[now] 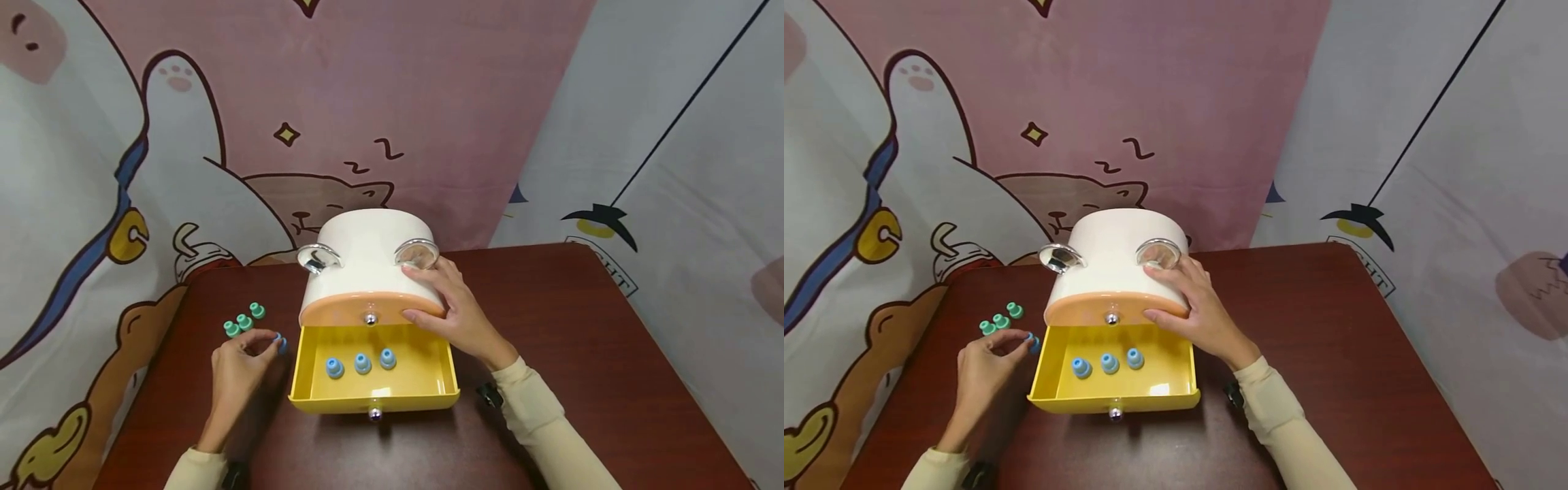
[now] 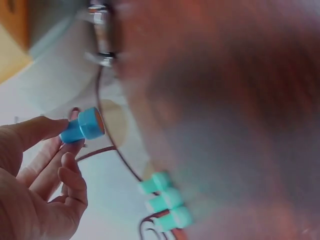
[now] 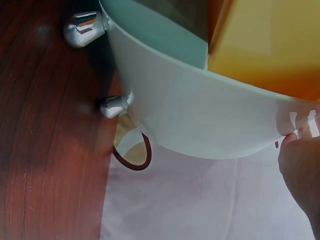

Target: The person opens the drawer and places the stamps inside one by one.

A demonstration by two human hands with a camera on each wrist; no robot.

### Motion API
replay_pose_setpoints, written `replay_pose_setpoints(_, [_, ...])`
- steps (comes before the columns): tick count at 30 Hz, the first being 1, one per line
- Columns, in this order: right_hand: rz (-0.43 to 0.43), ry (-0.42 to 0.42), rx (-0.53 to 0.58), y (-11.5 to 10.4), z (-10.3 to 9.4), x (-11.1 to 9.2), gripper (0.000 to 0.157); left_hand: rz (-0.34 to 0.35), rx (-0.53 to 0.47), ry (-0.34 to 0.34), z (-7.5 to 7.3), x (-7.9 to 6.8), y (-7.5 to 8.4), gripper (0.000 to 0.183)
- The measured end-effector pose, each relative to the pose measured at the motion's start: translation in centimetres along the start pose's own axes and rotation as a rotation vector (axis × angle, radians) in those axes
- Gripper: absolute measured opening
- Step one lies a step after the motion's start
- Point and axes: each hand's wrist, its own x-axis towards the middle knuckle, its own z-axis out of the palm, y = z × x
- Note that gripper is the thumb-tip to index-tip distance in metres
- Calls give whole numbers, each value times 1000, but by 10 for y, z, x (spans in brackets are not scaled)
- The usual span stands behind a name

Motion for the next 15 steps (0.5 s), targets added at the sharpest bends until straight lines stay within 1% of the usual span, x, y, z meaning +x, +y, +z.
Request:
replay_pose_setpoints(6, [1,-2,1,0,-1,0,71,60,-77,106,-14,-7,28,19])
replay_pose_setpoints(9, [4,-2,9,-1,-1,0,71,60,-116,144,-23,-8,41,19])
replay_pose_setpoints(13, [2,-1,12,-1,-1,0,72,48,-143,190,-33,-10,56,19])
replay_pose_setpoints(15, [1,-2,13,-1,-1,0,71,55,-161,208,-37,-11,63,20])
